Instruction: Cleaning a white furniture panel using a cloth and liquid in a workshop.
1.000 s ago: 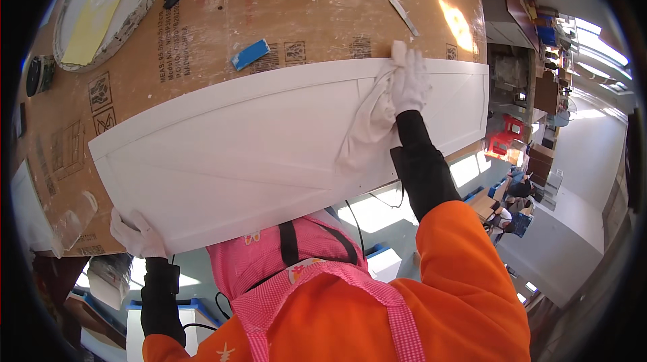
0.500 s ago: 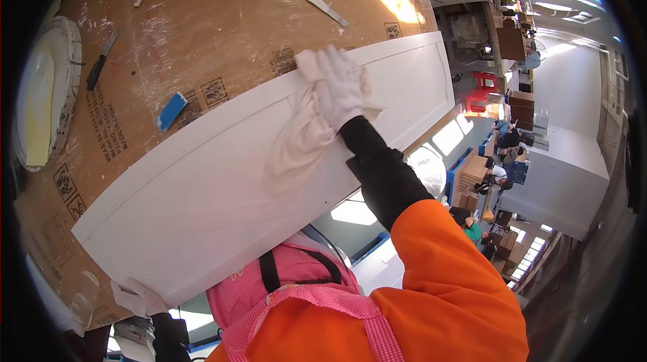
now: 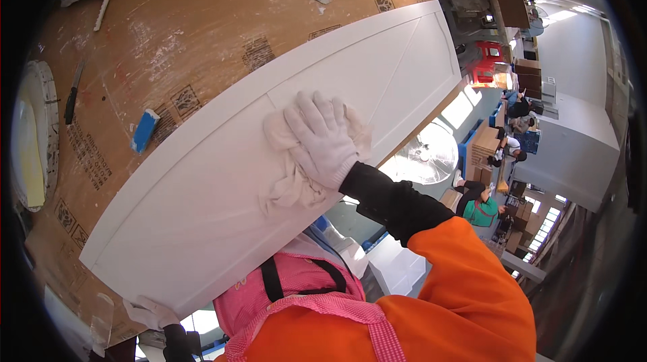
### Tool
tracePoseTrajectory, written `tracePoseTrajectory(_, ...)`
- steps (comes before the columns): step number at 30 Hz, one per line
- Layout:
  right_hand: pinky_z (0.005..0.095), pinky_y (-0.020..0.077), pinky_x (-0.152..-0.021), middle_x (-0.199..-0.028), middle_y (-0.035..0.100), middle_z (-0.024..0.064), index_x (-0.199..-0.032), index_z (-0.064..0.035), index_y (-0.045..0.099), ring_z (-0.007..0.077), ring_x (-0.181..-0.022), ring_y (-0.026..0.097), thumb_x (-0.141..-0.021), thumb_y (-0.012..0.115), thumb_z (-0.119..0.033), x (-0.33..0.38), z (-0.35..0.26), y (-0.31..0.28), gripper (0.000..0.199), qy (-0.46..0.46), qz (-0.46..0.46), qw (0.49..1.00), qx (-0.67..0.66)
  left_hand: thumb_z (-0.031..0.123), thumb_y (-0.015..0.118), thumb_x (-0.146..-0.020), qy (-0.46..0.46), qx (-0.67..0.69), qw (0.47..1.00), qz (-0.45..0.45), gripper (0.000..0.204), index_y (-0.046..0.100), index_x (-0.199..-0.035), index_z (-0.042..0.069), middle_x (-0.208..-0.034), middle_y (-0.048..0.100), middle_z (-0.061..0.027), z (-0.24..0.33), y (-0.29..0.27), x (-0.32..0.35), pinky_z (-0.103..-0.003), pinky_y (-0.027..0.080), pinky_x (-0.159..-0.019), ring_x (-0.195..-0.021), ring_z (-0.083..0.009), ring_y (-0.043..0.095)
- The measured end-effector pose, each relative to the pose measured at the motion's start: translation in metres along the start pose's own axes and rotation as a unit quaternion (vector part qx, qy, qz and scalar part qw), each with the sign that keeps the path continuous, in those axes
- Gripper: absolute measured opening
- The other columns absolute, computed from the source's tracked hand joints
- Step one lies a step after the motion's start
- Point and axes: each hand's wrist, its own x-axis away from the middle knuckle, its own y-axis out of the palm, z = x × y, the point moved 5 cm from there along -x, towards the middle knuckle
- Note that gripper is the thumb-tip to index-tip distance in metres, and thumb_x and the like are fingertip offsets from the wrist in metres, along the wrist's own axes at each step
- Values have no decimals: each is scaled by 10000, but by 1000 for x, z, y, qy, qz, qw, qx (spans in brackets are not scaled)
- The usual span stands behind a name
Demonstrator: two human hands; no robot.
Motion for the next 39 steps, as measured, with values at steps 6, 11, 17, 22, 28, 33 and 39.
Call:
tracePoseTrajectory(6, 551, 277, -1178, -1559, 436, 235, -1565, -123, 405, 432, -1437, 390, -971, 546, -354, -10, 252, -48, 652, 193, 170, 948, 188, 496, 461, -1055, 10, -83, 996, 42, 714, 410, -1457, -92, -1405, 488, -288, -21, 8, 5, -455, 422, -1078, -1259, -405, 517)
tracePoseTrajectory(11, 553, 345, -1099, -1472, 520, 225, -1486, -51, 465, 428, -1366, 449, -971, 542, -350, -42, 300, -64, 600, 258, 191, 933, 164, 446, 481, -1048, -28, 12, 1000, 3, 636, 484, -1376, -100, -1275, 575, -275, 1, 12, 0, -453, 448, -1009, -1148, -385, 568)
tracePoseTrajectory(17, 679, 230, -1144, -1523, 419, 249, -1468, -75, 501, 482, -1382, 399, -870, 637, -328, 69, 31, 1, 664, 50, 36, 997, 56, 444, 484, -1039, 13, -56, 997, 46, 595, 520, -1322, -78, -1155, 622, -192, -29, 1, 0, -414, 471, -911, -1020, -288, 588)
tracePoseTrajectory(22, 615, 247, -1183, -1568, 420, 196, -1453, -136, 541, 408, -1455, 380, -868, 621, -341, 52, 82, -7, 625, -2, -4, 997, 76, 453, 488, -1044, 4, -64, 997, 39, 644, 490, -1356, -110, -1281, 562, -263, -13, -4, 2, -452, 441, -1008, -1140, -362, 556)
tracePoseTrajectory(28, 557, 446, -1003, -1284, 604, 206, -1391, -251, 607, 449, -1167, 556, -982, 531, -331, -28, 281, -66, 423, 248, 206, 932, 165, 474, 491, -1055, -30, -34, 999, -6, 687, 463, -1404, -117, -1380, 515, -304, -16, 10, 1, -477, 430, -1064, -1231, -408, 534)
tracePoseTrajectory(33, 628, 222, -1186, -1563, 408, 251, -1528, -85, 441, 469, -1438, 362, -937, 571, -355, 44, 100, -5, 662, 126, 119, 981, 88, 482, 479, -1051, 26, -99, 993, 64, 660, 487, -1377, -92, -1285, 574, -257, -25, -2, 3, -457, 487, -962, -1124, -359, 582)
tracePoseTrajectory(39, 574, 219, -1203, -1552, 418, 257, -1526, -32, 429, 428, -1434, 379, -916, 573, -319, 110, 121, 6, 689, 205, 73, 964, 150, 480, 497, -1050, -45, -52, 998, 7, 678, 501, -1372, -116, -1294, 583, -284, -26, -2, -1, -459, 496, -967, -1131, -380, 597)
